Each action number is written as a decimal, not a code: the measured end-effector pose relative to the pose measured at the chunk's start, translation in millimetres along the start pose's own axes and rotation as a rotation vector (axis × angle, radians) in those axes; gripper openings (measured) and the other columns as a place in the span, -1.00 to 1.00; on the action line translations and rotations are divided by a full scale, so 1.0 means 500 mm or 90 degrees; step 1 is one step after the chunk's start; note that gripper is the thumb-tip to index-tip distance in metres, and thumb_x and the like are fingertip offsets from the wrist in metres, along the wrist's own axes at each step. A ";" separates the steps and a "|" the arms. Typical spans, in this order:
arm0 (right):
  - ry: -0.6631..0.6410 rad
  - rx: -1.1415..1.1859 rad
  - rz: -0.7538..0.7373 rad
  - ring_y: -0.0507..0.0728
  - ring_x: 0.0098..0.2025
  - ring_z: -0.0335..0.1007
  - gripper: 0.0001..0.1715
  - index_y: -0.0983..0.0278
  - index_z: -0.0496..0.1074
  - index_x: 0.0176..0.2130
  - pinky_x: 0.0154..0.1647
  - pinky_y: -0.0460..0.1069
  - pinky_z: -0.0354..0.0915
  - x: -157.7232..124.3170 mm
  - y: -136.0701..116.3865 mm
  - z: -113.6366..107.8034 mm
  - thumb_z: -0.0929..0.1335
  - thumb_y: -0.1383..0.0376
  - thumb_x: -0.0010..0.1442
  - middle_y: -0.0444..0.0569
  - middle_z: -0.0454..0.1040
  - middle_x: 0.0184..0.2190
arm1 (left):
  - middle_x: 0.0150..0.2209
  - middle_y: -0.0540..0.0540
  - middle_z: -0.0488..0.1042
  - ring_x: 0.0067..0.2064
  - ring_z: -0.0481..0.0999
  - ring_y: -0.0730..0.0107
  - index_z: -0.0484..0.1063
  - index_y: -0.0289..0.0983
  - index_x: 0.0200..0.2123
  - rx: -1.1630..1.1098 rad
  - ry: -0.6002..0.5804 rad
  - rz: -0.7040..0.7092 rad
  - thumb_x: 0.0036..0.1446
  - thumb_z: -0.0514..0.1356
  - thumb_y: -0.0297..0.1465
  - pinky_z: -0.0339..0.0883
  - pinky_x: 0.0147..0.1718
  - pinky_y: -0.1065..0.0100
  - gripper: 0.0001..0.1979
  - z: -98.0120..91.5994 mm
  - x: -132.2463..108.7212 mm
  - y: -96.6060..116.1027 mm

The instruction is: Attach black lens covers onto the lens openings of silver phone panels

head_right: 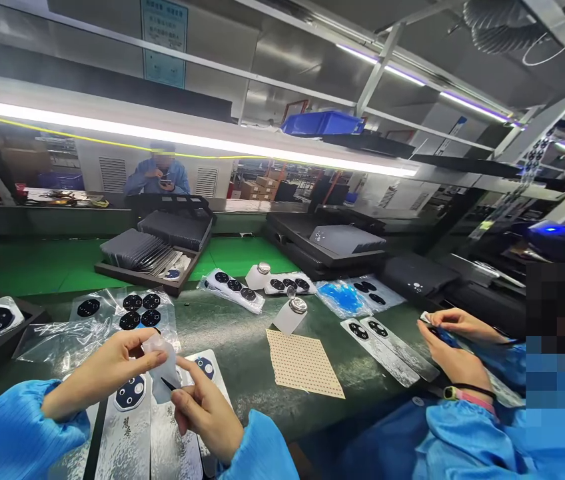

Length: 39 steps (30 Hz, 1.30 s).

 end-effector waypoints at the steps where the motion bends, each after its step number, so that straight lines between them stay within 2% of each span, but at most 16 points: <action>1: -0.004 0.018 0.007 -0.08 -0.66 -0.07 -0.22 0.31 0.28 0.08 -0.60 -0.12 -0.12 0.006 0.003 0.000 0.33 -0.19 0.14 -0.30 0.24 -0.68 | -0.48 0.06 0.29 -0.42 0.24 0.46 0.39 -0.29 -0.45 0.010 -0.002 0.015 0.22 0.13 -0.19 0.11 -0.42 0.45 -0.69 -0.002 -0.004 0.011; 3: 0.017 0.051 0.012 -0.10 -0.68 -0.11 -0.36 0.30 0.37 -0.17 -0.62 -0.12 -0.18 0.015 0.008 -0.006 0.36 -0.20 0.10 -0.29 0.24 -0.69 | -0.44 0.05 0.29 -0.37 0.27 0.44 0.41 -0.27 -0.46 0.033 -0.006 0.045 0.23 0.15 -0.22 0.14 -0.36 0.44 -0.72 -0.005 -0.018 0.031; 5: 0.060 0.075 0.005 -0.11 -0.67 -0.12 -0.40 0.29 0.37 -0.29 -0.63 -0.13 -0.18 0.016 0.011 -0.017 0.39 -0.19 0.08 -0.26 0.27 -0.67 | -0.38 0.03 0.31 -0.31 0.32 0.42 0.45 -0.24 -0.43 0.069 -0.023 0.061 0.23 0.17 -0.26 0.17 -0.30 0.43 -0.77 -0.004 -0.037 0.043; 9: 0.123 0.068 -0.035 -0.10 -0.64 -0.07 -0.42 0.31 0.42 -0.30 -0.60 -0.13 -0.12 -0.002 0.006 -0.029 0.38 -0.16 0.11 -0.19 0.34 -0.62 | -0.26 0.03 0.34 -0.20 0.36 0.38 0.52 -0.17 -0.39 0.147 -0.103 0.061 0.16 0.27 -0.29 0.21 -0.21 0.42 -0.89 0.026 -0.079 0.026; 11: 0.154 0.035 -0.052 -0.08 -0.61 -0.02 -0.45 0.31 0.45 -0.30 -0.56 -0.12 -0.05 -0.016 0.000 -0.035 0.37 -0.14 0.14 -0.17 0.36 -0.60 | -0.26 0.02 0.36 -0.18 0.37 0.36 0.50 -0.18 -0.41 0.137 -0.105 0.047 0.16 0.27 -0.21 0.23 -0.20 0.41 -0.81 0.040 -0.088 0.000; 12: 0.172 0.017 -0.059 -0.06 -0.59 0.03 -0.48 0.30 0.46 -0.29 -0.53 -0.11 0.01 -0.023 -0.003 -0.039 0.37 -0.12 0.15 -0.16 0.37 -0.58 | -0.27 0.01 0.37 -0.19 0.38 0.35 0.47 -0.19 -0.40 0.118 -0.072 0.037 0.18 0.24 -0.17 0.24 -0.20 0.39 -0.77 0.040 -0.087 -0.013; 14: 0.197 -0.014 -0.069 0.00 -0.52 0.16 -0.52 0.28 0.48 -0.29 -0.44 -0.09 0.12 -0.035 -0.008 -0.044 0.36 -0.09 0.18 -0.13 0.40 -0.56 | -0.26 -0.03 0.39 -0.18 0.39 0.29 0.41 -0.20 -0.34 0.074 0.068 0.020 0.22 0.18 -0.14 0.27 -0.18 0.33 -0.75 0.023 -0.082 -0.039; 16: 0.209 -0.035 -0.079 0.05 -0.43 0.27 -0.55 0.27 0.49 -0.28 -0.34 -0.06 0.19 -0.045 -0.011 -0.046 0.35 -0.06 0.20 -0.10 0.43 -0.51 | -0.07 -0.10 0.41 0.00 0.37 0.18 0.39 -0.17 -0.14 0.039 0.189 0.025 0.19 0.21 -0.18 0.26 -0.04 0.24 -0.75 0.016 -0.079 -0.053; 18: 0.219 -0.060 -0.097 0.09 -0.36 0.31 -0.59 0.25 0.51 -0.28 -0.30 -0.05 0.21 -0.053 -0.016 -0.048 0.35 -0.03 0.21 -0.07 0.45 -0.43 | 0.09 -0.12 0.36 0.15 0.28 0.11 0.35 -0.12 0.01 0.019 0.213 0.049 0.14 0.26 -0.22 0.16 0.12 0.15 -0.63 0.036 -0.072 -0.052; 20: 0.236 -0.089 -0.124 0.09 -0.34 0.30 -0.64 0.23 0.52 -0.29 -0.31 -0.05 0.20 -0.061 -0.024 -0.053 0.35 0.00 0.22 -0.06 0.44 -0.38 | 0.04 -0.09 0.40 0.14 0.30 0.11 0.41 -0.11 -0.04 0.010 0.188 0.054 0.14 0.25 -0.24 0.12 0.14 0.12 -0.70 0.063 -0.064 -0.047; 23: 0.259 -0.099 -0.134 0.06 -0.38 0.23 -0.66 0.23 0.53 -0.33 -0.37 -0.07 0.16 -0.073 -0.023 -0.061 0.35 0.02 0.23 -0.07 0.39 -0.37 | -0.19 -0.06 0.48 -0.03 0.40 0.15 0.47 -0.17 -0.26 -0.015 0.166 -0.002 0.20 0.19 -0.25 0.20 0.00 0.17 -0.86 0.088 -0.059 -0.056; 28: 0.263 0.036 -0.071 -0.05 -0.56 0.02 -0.60 0.23 0.51 -0.19 -0.57 -0.11 -0.03 -0.084 0.023 -0.060 0.40 -0.02 0.17 -0.17 0.22 -0.52 | -0.33 -0.04 0.44 -0.20 0.40 0.22 0.43 -0.24 -0.40 -0.132 0.181 -0.073 0.18 0.18 -0.16 0.19 -0.16 0.28 -0.73 0.112 -0.060 -0.091; 31: 0.301 0.117 -0.083 -0.11 -0.62 -0.04 -0.58 0.23 0.50 -0.18 -0.62 -0.13 -0.08 -0.093 0.037 -0.067 0.43 -0.03 0.13 -0.20 0.20 -0.51 | -0.39 -0.02 0.38 -0.27 0.36 0.29 0.42 -0.28 -0.41 -0.300 0.125 -0.113 0.12 0.22 -0.03 0.17 -0.22 0.34 -0.61 0.148 -0.055 -0.111; 33: 0.279 0.188 -0.090 -0.16 -0.67 -0.07 -0.53 0.19 0.48 -0.08 -0.67 -0.15 -0.08 -0.090 0.040 -0.064 0.46 0.00 0.10 -0.20 0.22 -0.44 | -0.42 -0.02 0.38 -0.31 0.35 0.33 0.42 -0.30 -0.38 -0.462 0.021 -0.142 0.08 0.24 0.03 0.18 -0.23 0.35 -0.54 0.188 -0.051 -0.109; 36: 0.155 0.286 -0.066 -0.21 -0.71 -0.14 -0.31 0.10 0.39 0.14 -0.74 -0.18 -0.10 -0.074 0.036 -0.042 0.51 0.06 0.05 -0.23 0.20 -0.43 | -0.48 -0.01 0.35 -0.40 0.32 0.41 0.39 -0.32 -0.43 -0.612 -0.153 -0.179 0.00 0.31 0.01 0.15 -0.34 0.41 -0.53 0.232 -0.055 -0.088; 39: 0.034 0.314 -0.010 -0.20 -0.69 -0.04 -0.27 0.13 0.41 0.14 -0.76 -0.20 -0.12 -0.065 0.029 -0.018 0.55 0.10 0.00 -0.21 0.26 -0.45 | -0.51 0.00 0.31 -0.44 0.25 0.48 0.38 -0.34 -0.50 -0.607 -0.247 -0.206 -0.07 0.38 -0.06 0.03 -0.43 0.45 -0.55 0.243 -0.059 -0.084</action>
Point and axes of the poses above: each hand's wrist, its own x-axis towards the middle knuckle, its own z-axis out of the palm, y = z × x, the point moved 10 cm from there along x, towards the middle knuckle
